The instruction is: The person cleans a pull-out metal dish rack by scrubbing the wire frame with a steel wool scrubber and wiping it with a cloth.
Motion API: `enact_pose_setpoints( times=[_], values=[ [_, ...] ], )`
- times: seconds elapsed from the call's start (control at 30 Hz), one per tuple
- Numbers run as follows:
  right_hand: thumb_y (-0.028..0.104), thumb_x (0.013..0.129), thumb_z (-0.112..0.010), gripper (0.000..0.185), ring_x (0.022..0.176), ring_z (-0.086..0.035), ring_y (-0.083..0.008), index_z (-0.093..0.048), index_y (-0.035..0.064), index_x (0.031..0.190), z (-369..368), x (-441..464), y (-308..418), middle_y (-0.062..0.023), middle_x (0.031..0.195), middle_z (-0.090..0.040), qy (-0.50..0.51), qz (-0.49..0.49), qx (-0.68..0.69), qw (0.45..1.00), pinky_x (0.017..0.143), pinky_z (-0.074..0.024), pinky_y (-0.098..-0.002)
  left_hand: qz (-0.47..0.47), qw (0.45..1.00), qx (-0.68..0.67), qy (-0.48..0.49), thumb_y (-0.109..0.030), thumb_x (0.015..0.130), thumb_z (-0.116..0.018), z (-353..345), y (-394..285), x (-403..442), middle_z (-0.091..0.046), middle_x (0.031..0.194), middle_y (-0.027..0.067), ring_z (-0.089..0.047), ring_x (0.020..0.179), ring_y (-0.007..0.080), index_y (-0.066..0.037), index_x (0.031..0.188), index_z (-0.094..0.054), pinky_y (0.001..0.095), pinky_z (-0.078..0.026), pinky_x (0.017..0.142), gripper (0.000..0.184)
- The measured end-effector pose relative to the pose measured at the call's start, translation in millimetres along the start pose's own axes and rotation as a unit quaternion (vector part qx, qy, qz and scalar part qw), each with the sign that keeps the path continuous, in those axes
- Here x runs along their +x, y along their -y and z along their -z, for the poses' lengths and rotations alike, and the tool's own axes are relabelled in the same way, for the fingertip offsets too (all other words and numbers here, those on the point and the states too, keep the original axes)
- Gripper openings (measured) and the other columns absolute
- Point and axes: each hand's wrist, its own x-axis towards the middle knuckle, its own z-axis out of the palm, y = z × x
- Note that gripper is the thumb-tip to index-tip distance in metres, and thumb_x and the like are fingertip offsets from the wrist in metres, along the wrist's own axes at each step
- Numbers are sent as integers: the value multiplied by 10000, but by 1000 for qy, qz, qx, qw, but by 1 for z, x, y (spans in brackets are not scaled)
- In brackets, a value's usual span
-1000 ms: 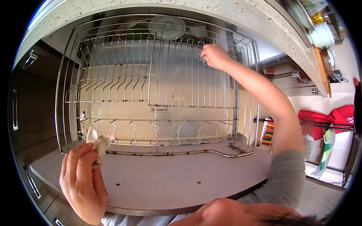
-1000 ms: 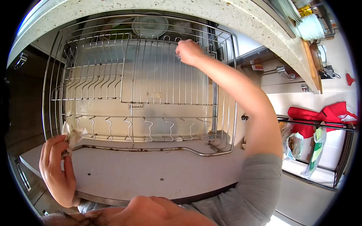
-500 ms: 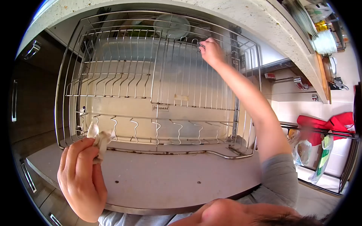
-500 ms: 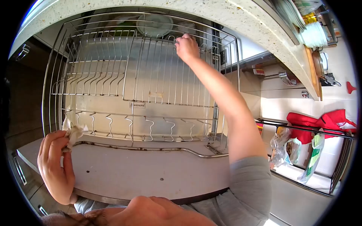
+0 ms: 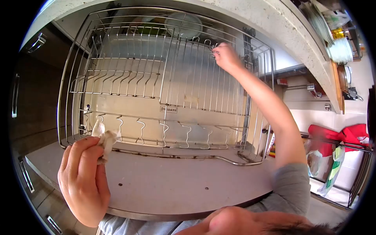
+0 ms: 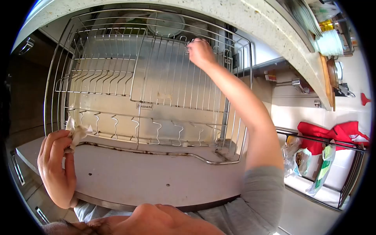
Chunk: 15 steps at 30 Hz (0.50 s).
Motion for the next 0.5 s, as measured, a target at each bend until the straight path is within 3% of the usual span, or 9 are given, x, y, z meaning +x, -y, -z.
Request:
enact_pose_setpoints(
  times=[0.03,0.07,0.13,0.2,0.27,0.33,0.4,0.47,0.5],
  values=[
    [98,723,-582,117,840,-558,-290,-660,95,810,8,7,1,-124,857,-580,-4,-45,-10,999,752,-462,-372,5,1000,0,-6,120,572,-484,0,0,1,-549,905,148,-538,776,321,29,798,-503,349,-441,662,244],
    [101,727,-581,114,830,-565,-294,-660,98,809,3,13,-3,-129,857,-580,-77,-50,0,996,747,-462,-375,-11,1000,11,-5,81,576,-501,1,0,2,-552,886,149,-542,759,320,28,791,-512,363,-442,639,222],
    [107,734,-583,111,847,-551,-291,-656,96,818,-9,19,-3,-125,871,-573,-62,-58,11,996,759,-456,-374,-27,999,22,4,42,579,-519,0,0,3,-556,867,150,-546,743,320,28,784,-520,377,-443,615,206],
    [103,735,-585,101,865,-533,-285,-654,94,807,-17,6,15,-106,877,-567,-88,-19,-83,993,776,-448,-372,-9,999,31,-5,39,582,-519,0,-1,2,-557,861,153,-546,744,323,30,781,-520,378,-444,615,199],
    [102,725,-596,92,878,-519,-277,-651,83,796,-12,-2,12,-89,873,-566,-73,-17,-65,995,782,-442,-368,-9,1000,22,-4,39,581,-519,-1,0,1,-557,862,152,-546,745,324,30,780,-520,378,-444,615,199],
    [102,716,-604,92,873,-524,-276,-649,74,791,-1,-6,2,-82,862,-573,6,6,22,1000,765,-445,-367,-11,1000,14,-6,39,581,-520,0,1,3,-557,863,151,-545,746,325,30,780,-521,378,-444,616,199],
    [105,710,-610,94,861,-528,-276,-649,77,791,-12,8,-7,-84,845,-580,-14,-20,54,998,759,-441,-362,-19,1000,20,2,42,579,-521,1,1,3,-558,865,151,-546,747,324,30,781,-522,379,-445,617,202],
    [98,706,-610,89,844,-536,-276,-653,91,784,-33,15,-7,-85,837,-586,-139,-61,59,987,768,-438,-352,-11,1000,25,7,42,577,-521,0,1,2,-558,866,152,-546,747,324,30,781,-522,378,-445,618,204],
    [101,703,-617,86,829,-543,-271,-652,95,781,-32,10,1,-86,831,-588,-142,-36,12,989,787,-433,-335,-5,1000,28,5,42,575,-522,0,1,2,-558,868,154,-546,747,325,30,781,-523,378,-445,618,206]
  ],
)
